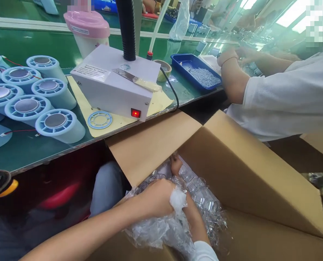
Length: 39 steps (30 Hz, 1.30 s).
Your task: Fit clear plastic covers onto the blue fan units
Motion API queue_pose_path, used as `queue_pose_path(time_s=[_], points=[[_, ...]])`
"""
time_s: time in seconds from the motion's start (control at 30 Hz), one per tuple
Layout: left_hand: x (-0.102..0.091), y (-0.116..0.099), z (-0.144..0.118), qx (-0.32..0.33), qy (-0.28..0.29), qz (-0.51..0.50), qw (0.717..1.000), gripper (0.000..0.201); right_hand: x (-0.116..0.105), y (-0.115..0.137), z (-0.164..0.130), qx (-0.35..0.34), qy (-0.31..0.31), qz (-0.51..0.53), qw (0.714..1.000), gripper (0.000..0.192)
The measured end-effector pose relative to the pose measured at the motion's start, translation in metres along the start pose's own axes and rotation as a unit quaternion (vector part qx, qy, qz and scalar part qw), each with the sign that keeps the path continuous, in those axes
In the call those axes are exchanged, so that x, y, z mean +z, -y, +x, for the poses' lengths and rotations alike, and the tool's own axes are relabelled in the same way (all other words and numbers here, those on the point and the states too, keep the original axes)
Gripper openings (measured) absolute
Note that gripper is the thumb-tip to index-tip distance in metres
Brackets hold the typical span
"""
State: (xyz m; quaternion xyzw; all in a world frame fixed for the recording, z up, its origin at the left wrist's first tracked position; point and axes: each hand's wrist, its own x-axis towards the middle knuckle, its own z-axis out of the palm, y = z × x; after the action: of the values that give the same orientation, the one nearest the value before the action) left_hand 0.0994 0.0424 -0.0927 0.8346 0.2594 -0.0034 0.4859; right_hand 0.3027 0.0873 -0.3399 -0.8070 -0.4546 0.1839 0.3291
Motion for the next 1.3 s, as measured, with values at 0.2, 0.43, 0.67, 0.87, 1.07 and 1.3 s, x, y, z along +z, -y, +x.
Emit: queue_pose_path(time_s=[0.2,0.43,0.67,0.87,1.07,1.3], points=[[0.002,0.002,0.002,-0.018,0.012,-0.020,1.000,0.011,-0.011,-0.014,0.020,0.087,-0.003,-0.011,0.996,0.027],[-0.003,-0.004,0.001,-0.029,-0.009,-0.008,1.000,0.008,-0.053,0.006,0.018,0.072,0.042,-0.002,0.997,0.024],[-0.008,-0.015,0.000,-0.020,-0.007,0.013,1.000,0.013,-0.137,0.034,-0.064,0.003,0.100,0.043,0.994,0.021],[-0.009,-0.021,0.003,-0.010,-0.061,-0.022,0.998,0.013,-0.207,0.092,-0.134,-0.057,0.108,0.150,0.981,0.021],[-0.018,-0.068,0.015,0.060,-0.094,-0.122,0.986,0.020,-0.241,0.139,-0.163,-0.068,0.019,0.292,0.954,0.030],[-0.012,-0.091,0.014,0.061,-0.119,-0.169,0.977,0.016,-0.259,0.142,-0.170,-0.034,-0.015,0.366,0.930,0.030]])
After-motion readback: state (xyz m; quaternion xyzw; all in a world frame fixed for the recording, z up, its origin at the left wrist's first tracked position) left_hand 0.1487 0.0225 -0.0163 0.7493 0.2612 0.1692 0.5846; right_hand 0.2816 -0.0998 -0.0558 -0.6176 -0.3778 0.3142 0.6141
